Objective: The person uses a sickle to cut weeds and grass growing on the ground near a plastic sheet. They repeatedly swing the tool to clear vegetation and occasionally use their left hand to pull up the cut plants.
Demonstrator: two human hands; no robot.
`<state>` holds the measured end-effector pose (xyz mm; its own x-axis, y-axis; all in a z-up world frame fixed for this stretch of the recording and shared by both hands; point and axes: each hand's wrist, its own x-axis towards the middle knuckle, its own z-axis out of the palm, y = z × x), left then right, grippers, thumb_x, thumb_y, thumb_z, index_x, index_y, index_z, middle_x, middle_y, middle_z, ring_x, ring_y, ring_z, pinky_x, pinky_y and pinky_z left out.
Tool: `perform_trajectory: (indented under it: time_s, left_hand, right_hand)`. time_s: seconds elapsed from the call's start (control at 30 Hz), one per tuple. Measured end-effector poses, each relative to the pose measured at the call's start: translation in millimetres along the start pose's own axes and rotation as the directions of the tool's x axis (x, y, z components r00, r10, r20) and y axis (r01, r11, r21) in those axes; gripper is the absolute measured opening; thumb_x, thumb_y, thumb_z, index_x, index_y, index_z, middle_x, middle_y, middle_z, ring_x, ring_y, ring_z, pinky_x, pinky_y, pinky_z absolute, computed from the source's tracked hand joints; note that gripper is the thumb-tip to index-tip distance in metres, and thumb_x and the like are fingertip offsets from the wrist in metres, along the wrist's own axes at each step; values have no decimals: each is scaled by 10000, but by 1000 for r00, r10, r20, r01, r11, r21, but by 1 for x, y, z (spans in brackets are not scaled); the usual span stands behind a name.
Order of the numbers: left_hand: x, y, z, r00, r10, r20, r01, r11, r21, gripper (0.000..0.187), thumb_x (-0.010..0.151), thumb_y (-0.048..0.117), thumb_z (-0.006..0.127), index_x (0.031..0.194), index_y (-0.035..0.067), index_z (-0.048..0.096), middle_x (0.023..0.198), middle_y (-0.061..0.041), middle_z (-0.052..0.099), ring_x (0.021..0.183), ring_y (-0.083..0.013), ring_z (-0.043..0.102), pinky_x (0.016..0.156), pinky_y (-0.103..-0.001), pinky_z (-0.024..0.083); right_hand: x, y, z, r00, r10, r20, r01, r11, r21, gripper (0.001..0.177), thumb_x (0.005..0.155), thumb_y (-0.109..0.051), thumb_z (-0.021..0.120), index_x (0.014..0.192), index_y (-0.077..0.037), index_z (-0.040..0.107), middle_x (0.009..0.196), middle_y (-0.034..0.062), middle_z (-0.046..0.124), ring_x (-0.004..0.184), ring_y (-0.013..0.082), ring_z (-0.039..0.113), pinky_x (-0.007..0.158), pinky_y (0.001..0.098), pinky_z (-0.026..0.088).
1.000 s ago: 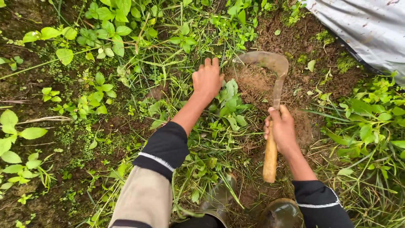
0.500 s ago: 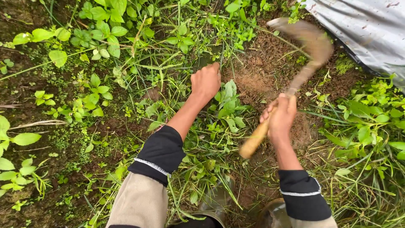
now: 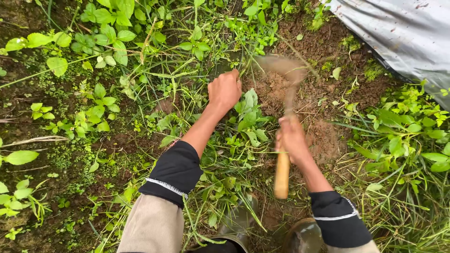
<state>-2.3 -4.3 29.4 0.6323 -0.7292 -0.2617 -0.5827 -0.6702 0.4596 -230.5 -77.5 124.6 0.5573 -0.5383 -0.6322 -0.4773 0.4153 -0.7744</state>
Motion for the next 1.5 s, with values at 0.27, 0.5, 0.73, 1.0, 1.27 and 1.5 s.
perform_trajectory:
  time_s: [0.27,0.5,0.73,1.0,1.27,1.5]
  left_hand:
    - [-1,-1,-4,1000,-23,16,24,999,-22,123,963,113,604,1024,68,701,899,-117,730,863,-391,766,779,-563,607]
    - [-6,-8,3,999,-29,27,31,998,-59,111,963,115,598,993,75,697,890,-121,731,860,-392,764,773,-556,609]
    - [-7,-1,-5,999,-27,20,28,998,-65,113,954,125,599,977,74,698,899,-144,739,870,-414,761,769,-571,604]
    - [-12,-7,-6,1000,-23,4,23,996,-82,144,975,144,570,985,75,696,865,-138,730,837,-414,756,757,-585,597]
    - [-18,-4,-12,1000,-18,-13,16,993,-121,150,979,142,557,988,74,691,837,-139,718,830,-416,752,752,-588,596]
    - [-19,-6,-9,999,-36,13,37,993,-110,152,968,178,554,943,104,684,819,-108,711,811,-386,756,749,-583,595]
  right_hand:
    - [13,-8,0,946,-102,-309,152,978,142,143,1093,-170,324,1152,-99,434,641,-28,472,431,92,487,341,222,483]
    - [7,-5,-9,997,50,-51,-53,997,-59,300,1102,-183,356,1272,39,463,639,5,484,437,129,499,341,289,502]
    - [3,-2,7,925,-114,-363,170,977,129,140,1124,-207,322,1172,-116,416,650,-6,520,438,119,533,337,219,500]
    - [3,-23,-6,961,-137,-241,153,987,49,200,1111,-113,317,1222,-15,452,677,-2,477,470,111,504,378,238,514]
    - [-7,10,-6,993,119,-15,-119,991,-53,214,1097,-156,347,1150,-2,486,597,12,492,404,139,481,317,274,482]
    - [6,-15,5,978,-47,-202,79,985,153,154,1106,-167,363,1197,-71,443,651,-6,488,452,115,498,353,250,509]
